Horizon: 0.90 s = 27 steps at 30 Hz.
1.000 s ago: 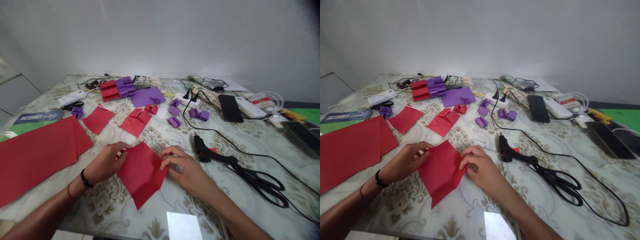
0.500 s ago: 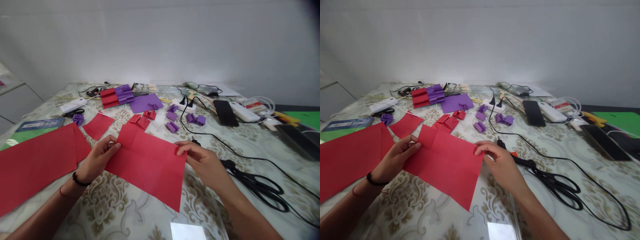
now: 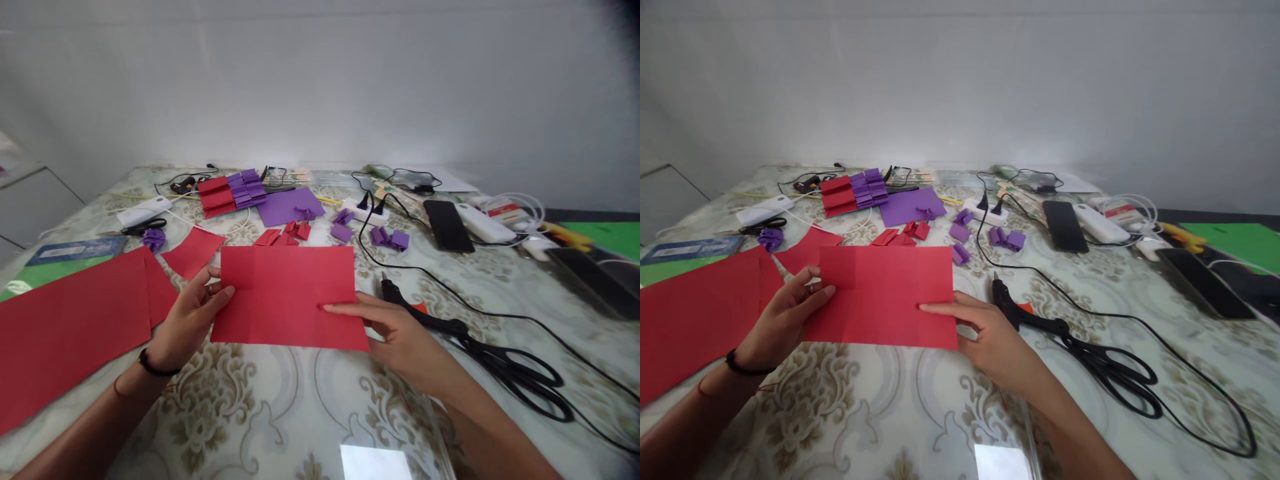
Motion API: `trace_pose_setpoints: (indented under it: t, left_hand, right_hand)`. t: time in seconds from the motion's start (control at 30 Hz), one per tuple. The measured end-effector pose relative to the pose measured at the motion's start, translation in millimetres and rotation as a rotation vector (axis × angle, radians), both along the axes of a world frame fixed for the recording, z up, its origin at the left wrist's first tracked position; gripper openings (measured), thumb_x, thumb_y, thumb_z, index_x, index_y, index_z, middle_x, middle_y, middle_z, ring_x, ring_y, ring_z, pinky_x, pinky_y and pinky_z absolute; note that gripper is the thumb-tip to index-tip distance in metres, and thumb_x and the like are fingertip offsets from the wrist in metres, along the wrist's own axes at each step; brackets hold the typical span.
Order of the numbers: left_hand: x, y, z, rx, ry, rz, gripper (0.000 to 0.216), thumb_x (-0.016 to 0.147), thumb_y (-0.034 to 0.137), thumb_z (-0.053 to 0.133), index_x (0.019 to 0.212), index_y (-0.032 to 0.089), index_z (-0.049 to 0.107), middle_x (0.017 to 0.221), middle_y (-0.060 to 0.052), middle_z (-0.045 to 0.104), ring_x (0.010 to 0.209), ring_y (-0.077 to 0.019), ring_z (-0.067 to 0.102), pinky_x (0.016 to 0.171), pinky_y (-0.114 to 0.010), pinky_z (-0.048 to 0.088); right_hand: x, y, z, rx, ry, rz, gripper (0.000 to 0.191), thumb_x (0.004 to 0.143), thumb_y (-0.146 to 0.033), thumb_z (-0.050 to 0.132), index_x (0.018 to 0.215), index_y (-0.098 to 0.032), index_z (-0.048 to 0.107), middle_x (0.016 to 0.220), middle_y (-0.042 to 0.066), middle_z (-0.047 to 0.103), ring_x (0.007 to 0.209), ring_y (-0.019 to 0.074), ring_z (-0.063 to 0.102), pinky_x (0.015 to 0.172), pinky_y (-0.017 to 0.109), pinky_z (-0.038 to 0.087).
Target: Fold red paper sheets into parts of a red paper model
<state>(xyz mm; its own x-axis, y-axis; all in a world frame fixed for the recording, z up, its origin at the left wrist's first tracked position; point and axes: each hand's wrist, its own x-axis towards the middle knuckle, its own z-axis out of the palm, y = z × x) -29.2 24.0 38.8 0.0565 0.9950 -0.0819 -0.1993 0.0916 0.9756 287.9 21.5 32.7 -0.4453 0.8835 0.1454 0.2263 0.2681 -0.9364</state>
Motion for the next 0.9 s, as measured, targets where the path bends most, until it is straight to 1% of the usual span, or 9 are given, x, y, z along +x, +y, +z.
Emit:
trace_pose_setpoints:
  t: [0.2, 0.37, 0.47, 0.57, 0.67, 0.73, 0.77, 0.83, 0.9]
  left_hand:
    - [0.5, -1.9, 0.3, 0.009, -0.025, -0.033, 0.036, 0.084, 0.034, 0.085, 0.103, 0.022, 0.057, 0.109, -0.005, 0.079, 0.103, -0.0253, 0.076, 0.083, -0.033, 0.063]
    - [1.3, -2.8, -0.1, 0.002, -0.040, -0.031, 0.037, 0.085, 0.033, 0.084, 0.106, 0.023, 0.055, 0.107, -0.004, 0.078, 0.099, -0.0237, 0.076, 0.082, -0.031, 0.062]
    - [1.0, -4.2, 2.4, 0.008, -0.028, -0.036, 0.042, 0.087, 0.034, 0.082, 0.118, 0.029, 0.054, 0.097, 0.001, 0.076, 0.084, -0.0177, 0.075, 0.073, -0.025, 0.061]
    - [-3.3, -6.6, 5.5, 0.071, 0.003, -0.016, 0.048, 0.096, 0.043, 0.074, 0.136, 0.040, 0.049, 0.099, 0.003, 0.074, 0.077, -0.0129, 0.072, 0.069, -0.021, 0.058]
    - [-11.1, -8.8, 7.5, 0.219, 0.095, -0.192, 0.063, 0.091, 0.066, 0.070, 0.147, 0.044, 0.051, 0.127, -0.005, 0.070, 0.107, -0.0221, 0.071, 0.090, -0.033, 0.060]
    - [-15.1, -9.7, 8.6, 0.309, 0.235, -0.325, 0.074, 0.077, 0.072, 0.080, 0.141, 0.039, 0.063, 0.136, -0.009, 0.066, 0.122, -0.0304, 0.066, 0.100, -0.040, 0.057]
    - [-16.0, -10.2, 9.2, 0.331, 0.313, -0.350, 0.072, 0.072, 0.068, 0.087, 0.135, 0.036, 0.070, 0.134, -0.009, 0.067, 0.122, -0.0320, 0.065, 0.100, -0.041, 0.057]
    - [-15.1, -10.9, 10.3, 0.335, 0.433, -0.324, 0.057, 0.071, 0.053, 0.094, 0.122, 0.034, 0.078, 0.121, -0.008, 0.072, 0.111, -0.0301, 0.070, 0.091, -0.038, 0.060]
    - [-11.8, -11.3, 11.3, 0.337, 0.490, -0.269, 0.042, 0.075, 0.042, 0.094, 0.114, 0.032, 0.081, 0.104, -0.006, 0.076, 0.095, -0.0258, 0.072, 0.082, -0.035, 0.060]
  right_hand:
    - [-0.4, -2.5, 2.4, -0.073, 0.024, -0.003, 0.031, 0.087, -0.043, 0.083, 0.116, -0.035, 0.082, 0.134, 0.009, 0.071, 0.124, 0.0276, 0.069, 0.102, 0.042, 0.060]
    - [-0.3, -1.6, 1.7, -0.035, 0.063, -0.027, 0.031, 0.084, -0.052, 0.084, 0.109, -0.034, 0.084, 0.129, 0.010, 0.073, 0.118, 0.0267, 0.071, 0.096, 0.040, 0.062]
    - [0.4, -1.1, 2.0, 0.007, 0.074, -0.038, 0.030, 0.084, -0.052, 0.084, 0.108, -0.034, 0.085, 0.120, 0.009, 0.076, 0.110, 0.0251, 0.074, 0.093, 0.039, 0.063]
    - [1.6, -0.4, 3.7, 0.032, 0.084, -0.088, 0.030, 0.083, -0.053, 0.085, 0.105, -0.032, 0.085, 0.113, 0.009, 0.078, 0.106, 0.0262, 0.075, 0.093, 0.042, 0.063]
    - [3.1, 0.2, 6.0, 0.025, 0.107, -0.165, 0.030, 0.081, -0.054, 0.086, 0.101, -0.032, 0.086, 0.115, 0.009, 0.079, 0.107, 0.0271, 0.075, 0.092, 0.040, 0.063]
    - [3.9, 0.3, 6.9, 0.018, 0.106, -0.200, 0.029, 0.080, -0.053, 0.086, 0.101, -0.031, 0.086, 0.115, 0.008, 0.079, 0.106, 0.0267, 0.075, 0.091, 0.039, 0.064]
    - [4.1, 0.3, 7.1, 0.018, 0.104, -0.207, 0.029, 0.080, -0.053, 0.086, 0.101, -0.032, 0.086, 0.115, 0.008, 0.079, 0.106, 0.0264, 0.076, 0.091, 0.039, 0.064]
    - [3.8, -0.1, 7.1, 0.023, 0.111, -0.202, 0.030, 0.081, -0.054, 0.086, 0.102, -0.033, 0.085, 0.114, 0.007, 0.079, 0.106, 0.0258, 0.076, 0.091, 0.038, 0.064]
    - [2.7, -0.9, 6.9, 0.018, 0.134, -0.179, 0.032, 0.080, -0.055, 0.086, 0.102, -0.033, 0.085, 0.117, 0.007, 0.079, 0.108, 0.0259, 0.075, 0.092, 0.038, 0.063]
